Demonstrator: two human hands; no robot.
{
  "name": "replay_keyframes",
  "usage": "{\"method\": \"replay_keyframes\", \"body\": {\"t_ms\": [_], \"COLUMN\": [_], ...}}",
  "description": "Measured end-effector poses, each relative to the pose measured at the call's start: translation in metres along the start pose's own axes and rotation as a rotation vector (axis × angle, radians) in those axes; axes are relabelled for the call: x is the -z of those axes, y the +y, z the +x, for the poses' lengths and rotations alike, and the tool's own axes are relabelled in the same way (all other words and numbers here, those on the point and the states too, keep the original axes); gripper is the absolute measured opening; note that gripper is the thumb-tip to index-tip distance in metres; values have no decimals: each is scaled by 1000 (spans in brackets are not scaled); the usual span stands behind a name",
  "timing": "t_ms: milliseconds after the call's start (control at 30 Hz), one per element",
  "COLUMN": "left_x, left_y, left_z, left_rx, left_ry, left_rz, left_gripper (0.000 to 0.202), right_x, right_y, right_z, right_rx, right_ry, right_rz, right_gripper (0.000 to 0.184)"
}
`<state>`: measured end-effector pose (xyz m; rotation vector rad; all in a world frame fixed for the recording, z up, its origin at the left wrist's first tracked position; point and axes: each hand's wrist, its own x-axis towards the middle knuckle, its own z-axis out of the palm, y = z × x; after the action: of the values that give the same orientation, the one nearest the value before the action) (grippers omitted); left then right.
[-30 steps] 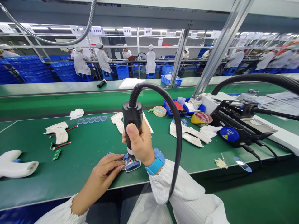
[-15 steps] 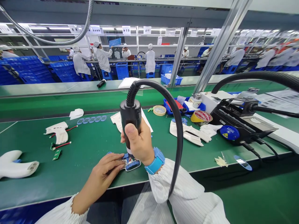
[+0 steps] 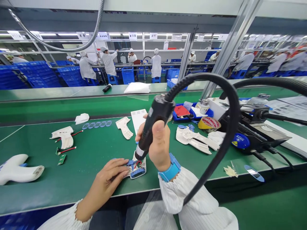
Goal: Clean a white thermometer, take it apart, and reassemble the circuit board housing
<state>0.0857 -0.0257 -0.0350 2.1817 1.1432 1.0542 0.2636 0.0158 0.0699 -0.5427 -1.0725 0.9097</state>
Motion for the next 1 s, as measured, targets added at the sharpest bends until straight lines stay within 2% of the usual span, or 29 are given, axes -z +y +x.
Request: {"method": "replay_keyframes", "body": {"t_ms": [67,167,233,333,433,567,700,833,900,1000], "left_x": [2,5,4,-2,-11,-17,-13,-22,-37,-67], "left_y": [4,17,27,40,47,48,47,43,40,37], "left_z": [4,20,33,49,55,57,81,140,178,232], "left_rx": [116,384,551,743,829,812,753,619,576,531], "left_ry": [66,129,93,-30,-102,-105,-139,-162,-149,-132], "left_rz": [-98,-381,-661,-1106,-1312,-1271,-1013,-820,-744,-595], "left_gripper": [17,19,24,31,36,36,35,25,18,14], "right_x": [0,-1,-2,-1,1,17,57,88,94,100], "right_y": [-7,-19,-25,-32,-36,-46,-58,-68,-72,-72], "right_z": [1,1,-1,-3,-4,-6,-12,-20,-23,-24], "right_rx": [24,30,18,20,36,62,74,102,107,116], "right_ry": [32,93,131,147,143,139,100,97,113,53], "right_rz": [37,107,149,179,192,202,143,39,-78,-416], "right_gripper": [50,53,54,55,56,57,55,45,34,25]}}
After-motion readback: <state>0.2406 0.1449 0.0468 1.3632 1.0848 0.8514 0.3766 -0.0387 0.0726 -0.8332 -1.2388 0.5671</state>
